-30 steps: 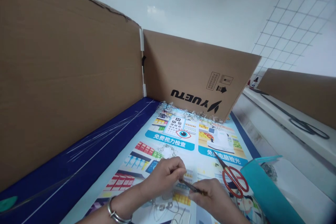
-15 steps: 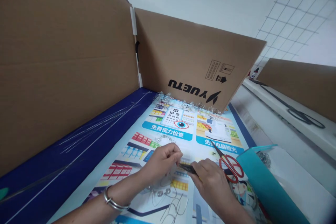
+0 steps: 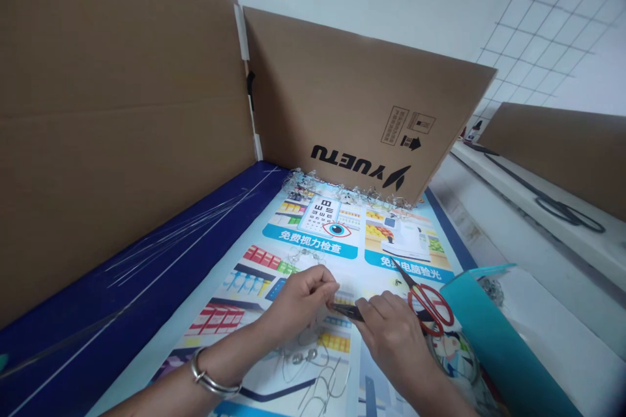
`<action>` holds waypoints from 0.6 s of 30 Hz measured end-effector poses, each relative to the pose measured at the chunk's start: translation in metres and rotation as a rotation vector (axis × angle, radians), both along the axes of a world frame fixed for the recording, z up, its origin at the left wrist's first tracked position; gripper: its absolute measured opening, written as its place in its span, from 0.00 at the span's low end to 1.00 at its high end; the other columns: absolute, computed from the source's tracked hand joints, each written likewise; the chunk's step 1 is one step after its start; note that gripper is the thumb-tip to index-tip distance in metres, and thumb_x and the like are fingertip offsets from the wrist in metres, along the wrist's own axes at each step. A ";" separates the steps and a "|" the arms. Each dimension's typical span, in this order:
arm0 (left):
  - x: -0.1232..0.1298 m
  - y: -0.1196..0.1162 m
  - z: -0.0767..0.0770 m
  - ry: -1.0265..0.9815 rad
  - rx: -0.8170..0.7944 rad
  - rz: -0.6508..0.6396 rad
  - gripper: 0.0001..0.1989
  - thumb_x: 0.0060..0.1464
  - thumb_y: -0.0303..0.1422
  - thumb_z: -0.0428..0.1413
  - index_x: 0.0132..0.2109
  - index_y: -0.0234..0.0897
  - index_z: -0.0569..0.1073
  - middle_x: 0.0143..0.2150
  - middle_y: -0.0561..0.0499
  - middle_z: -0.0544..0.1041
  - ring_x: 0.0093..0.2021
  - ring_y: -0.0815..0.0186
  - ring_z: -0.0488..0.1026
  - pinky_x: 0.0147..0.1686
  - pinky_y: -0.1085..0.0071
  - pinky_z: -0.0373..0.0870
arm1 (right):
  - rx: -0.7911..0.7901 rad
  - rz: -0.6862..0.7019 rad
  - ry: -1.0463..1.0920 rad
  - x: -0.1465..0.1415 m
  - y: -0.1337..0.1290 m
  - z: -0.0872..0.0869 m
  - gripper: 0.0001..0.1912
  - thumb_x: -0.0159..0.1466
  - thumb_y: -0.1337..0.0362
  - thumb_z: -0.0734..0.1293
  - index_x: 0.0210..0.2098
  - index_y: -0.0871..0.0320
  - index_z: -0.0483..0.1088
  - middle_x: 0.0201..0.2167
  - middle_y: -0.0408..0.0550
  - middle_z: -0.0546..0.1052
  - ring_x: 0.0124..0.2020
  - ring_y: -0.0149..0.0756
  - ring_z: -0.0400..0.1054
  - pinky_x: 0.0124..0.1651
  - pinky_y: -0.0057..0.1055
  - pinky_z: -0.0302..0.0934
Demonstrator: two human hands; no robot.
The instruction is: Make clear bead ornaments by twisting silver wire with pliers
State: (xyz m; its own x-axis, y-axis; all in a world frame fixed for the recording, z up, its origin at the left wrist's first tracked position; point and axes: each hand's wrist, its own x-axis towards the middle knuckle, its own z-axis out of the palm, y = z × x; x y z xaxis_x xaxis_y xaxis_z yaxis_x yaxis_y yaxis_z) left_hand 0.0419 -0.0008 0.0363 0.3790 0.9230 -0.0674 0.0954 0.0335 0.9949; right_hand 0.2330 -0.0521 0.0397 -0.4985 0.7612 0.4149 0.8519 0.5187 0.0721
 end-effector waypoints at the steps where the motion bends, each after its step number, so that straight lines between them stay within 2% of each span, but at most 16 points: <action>1: 0.000 0.000 0.000 -0.002 0.002 0.000 0.11 0.54 0.39 0.49 0.30 0.35 0.65 0.24 0.56 0.70 0.13 0.78 0.57 0.12 0.81 0.51 | 0.001 0.000 -0.003 0.000 0.000 0.000 0.09 0.63 0.63 0.61 0.41 0.59 0.67 0.28 0.47 0.68 0.33 0.37 0.61 0.38 0.34 0.55; 13: -0.001 0.000 -0.003 -0.014 0.008 -0.036 0.11 0.55 0.39 0.49 0.31 0.35 0.64 0.23 0.57 0.69 0.12 0.78 0.56 0.12 0.81 0.51 | -0.100 0.003 0.074 0.003 0.000 -0.003 0.08 0.62 0.64 0.62 0.41 0.58 0.67 0.29 0.47 0.70 0.33 0.37 0.62 0.37 0.33 0.55; 18: -0.002 -0.002 -0.001 0.026 0.052 -0.064 0.10 0.55 0.38 0.49 0.31 0.35 0.65 0.24 0.56 0.69 0.14 0.77 0.58 0.13 0.81 0.55 | -0.347 -0.073 0.148 0.002 0.000 0.000 0.03 0.61 0.63 0.64 0.34 0.55 0.67 0.29 0.43 0.71 0.33 0.34 0.64 0.34 0.28 0.54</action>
